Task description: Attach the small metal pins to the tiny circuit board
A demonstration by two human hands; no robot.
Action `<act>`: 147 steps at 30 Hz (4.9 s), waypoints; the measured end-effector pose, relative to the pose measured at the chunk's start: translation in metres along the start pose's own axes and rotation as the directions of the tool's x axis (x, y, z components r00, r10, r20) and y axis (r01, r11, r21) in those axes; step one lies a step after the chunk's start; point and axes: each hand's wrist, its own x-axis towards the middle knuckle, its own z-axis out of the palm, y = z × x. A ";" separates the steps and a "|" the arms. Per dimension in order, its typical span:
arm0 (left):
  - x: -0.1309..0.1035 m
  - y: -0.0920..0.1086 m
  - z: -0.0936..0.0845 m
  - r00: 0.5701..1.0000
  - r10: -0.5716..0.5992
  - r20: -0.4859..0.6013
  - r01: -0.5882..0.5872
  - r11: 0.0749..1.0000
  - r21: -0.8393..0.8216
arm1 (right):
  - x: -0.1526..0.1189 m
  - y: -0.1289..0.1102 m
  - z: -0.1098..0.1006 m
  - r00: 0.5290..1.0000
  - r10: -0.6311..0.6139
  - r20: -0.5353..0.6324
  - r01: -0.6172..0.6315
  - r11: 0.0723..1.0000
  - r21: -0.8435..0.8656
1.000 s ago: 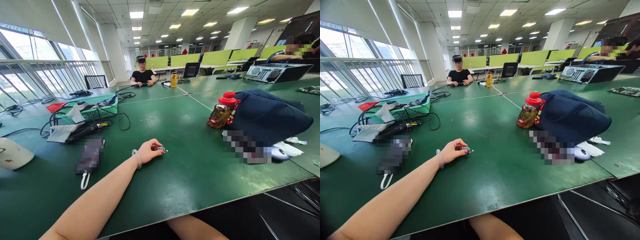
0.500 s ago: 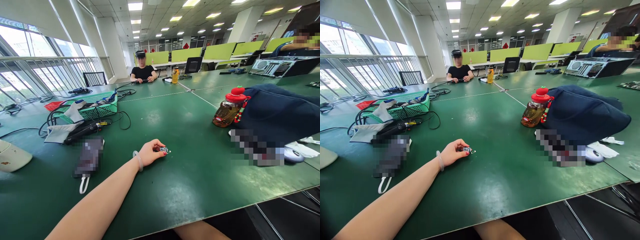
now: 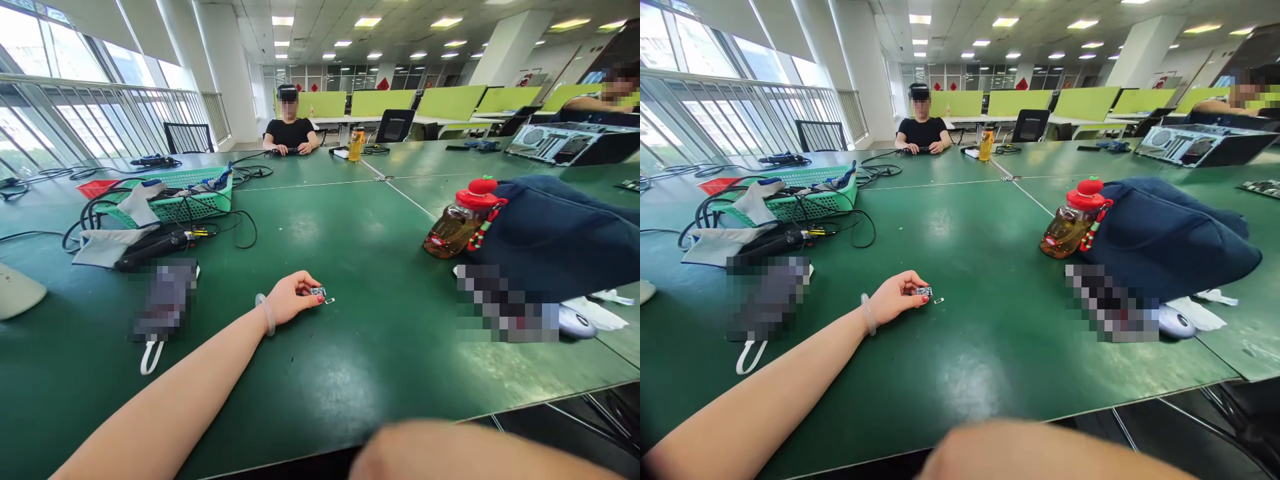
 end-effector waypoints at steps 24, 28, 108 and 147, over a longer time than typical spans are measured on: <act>-0.006 -0.002 0.005 0.999 -0.041 -0.030 0.043 0.996 0.077 | 0.077 0.109 -0.075 0.766 0.162 -0.622 -0.307 0.942 -0.132; -0.005 -0.001 0.003 0.998 -0.057 -0.028 0.059 0.995 0.082 | 0.081 0.114 -0.072 0.762 0.164 -0.627 -0.345 0.922 -0.178; -0.029 0.004 -0.114 0.751 -0.050 -0.658 0.650 0.228 0.725 | 0.086 0.114 -0.070 0.535 0.246 -0.808 -0.089 0.968 0.236; -0.016 0.009 0.010 0.995 0.054 -0.090 -0.041 0.989 0.140 | 0.090 0.109 -0.067 0.793 0.054 -0.607 -0.172 0.976 -0.137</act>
